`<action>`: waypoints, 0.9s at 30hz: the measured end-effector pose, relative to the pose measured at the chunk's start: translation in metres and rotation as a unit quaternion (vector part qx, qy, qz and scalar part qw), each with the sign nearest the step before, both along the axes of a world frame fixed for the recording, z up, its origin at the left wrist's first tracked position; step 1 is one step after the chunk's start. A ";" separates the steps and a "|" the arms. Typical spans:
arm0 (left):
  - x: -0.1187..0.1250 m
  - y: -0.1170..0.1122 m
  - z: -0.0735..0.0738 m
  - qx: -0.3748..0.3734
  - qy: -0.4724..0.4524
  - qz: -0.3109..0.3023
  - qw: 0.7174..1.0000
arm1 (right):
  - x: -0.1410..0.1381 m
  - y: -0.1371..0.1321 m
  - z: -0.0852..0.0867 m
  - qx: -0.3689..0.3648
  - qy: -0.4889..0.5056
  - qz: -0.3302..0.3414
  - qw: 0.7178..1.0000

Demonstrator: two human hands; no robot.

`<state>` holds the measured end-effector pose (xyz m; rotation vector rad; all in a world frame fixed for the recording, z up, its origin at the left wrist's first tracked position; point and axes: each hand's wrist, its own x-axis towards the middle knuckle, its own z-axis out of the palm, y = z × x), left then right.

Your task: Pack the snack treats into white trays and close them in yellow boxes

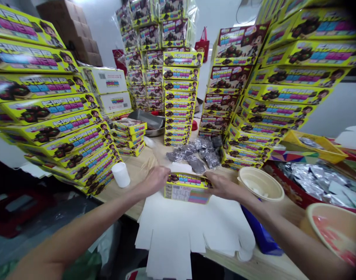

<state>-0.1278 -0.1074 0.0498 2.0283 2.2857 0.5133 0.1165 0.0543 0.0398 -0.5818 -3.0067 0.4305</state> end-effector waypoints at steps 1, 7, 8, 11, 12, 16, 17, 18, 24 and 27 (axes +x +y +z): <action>0.001 -0.010 -0.006 0.008 0.022 -0.021 1.000 | 0.003 -0.005 -0.008 0.022 0.018 -0.003 1.000; 0.012 -0.028 -0.015 0.045 0.218 -0.115 0.968 | -0.003 -0.028 -0.041 0.110 0.081 -0.051 0.989; 0.019 -0.019 -0.011 0.032 0.225 -0.137 0.964 | -0.005 -0.030 -0.041 0.094 0.100 -0.063 0.989; 0.043 0.016 -0.003 -0.008 0.202 -0.211 0.956 | 0.010 -0.034 -0.036 -0.017 0.195 -0.071 0.978; 0.050 0.027 -0.003 -0.013 0.179 -0.226 0.957 | 0.024 -0.035 -0.035 -0.074 0.236 -0.077 0.966; 0.064 0.052 -0.010 0.012 0.081 -0.231 0.970 | 0.123 -0.034 -0.037 -0.159 0.381 -0.248 0.877; 0.067 0.055 -0.012 0.021 0.069 -0.230 0.971 | 0.152 -0.035 -0.041 -0.135 0.387 -0.315 0.856; 0.071 0.057 -0.013 0.029 0.061 -0.229 0.971 | 0.178 -0.037 -0.046 -0.115 0.377 -0.374 0.840; 0.124 0.060 -0.010 0.046 0.074 -0.232 0.969 | 0.236 -0.045 -0.089 -0.233 0.285 -0.417 0.831; 0.142 0.058 -0.013 0.047 0.127 -0.211 0.968 | 0.222 -0.047 -0.100 -0.188 0.329 -0.427 0.821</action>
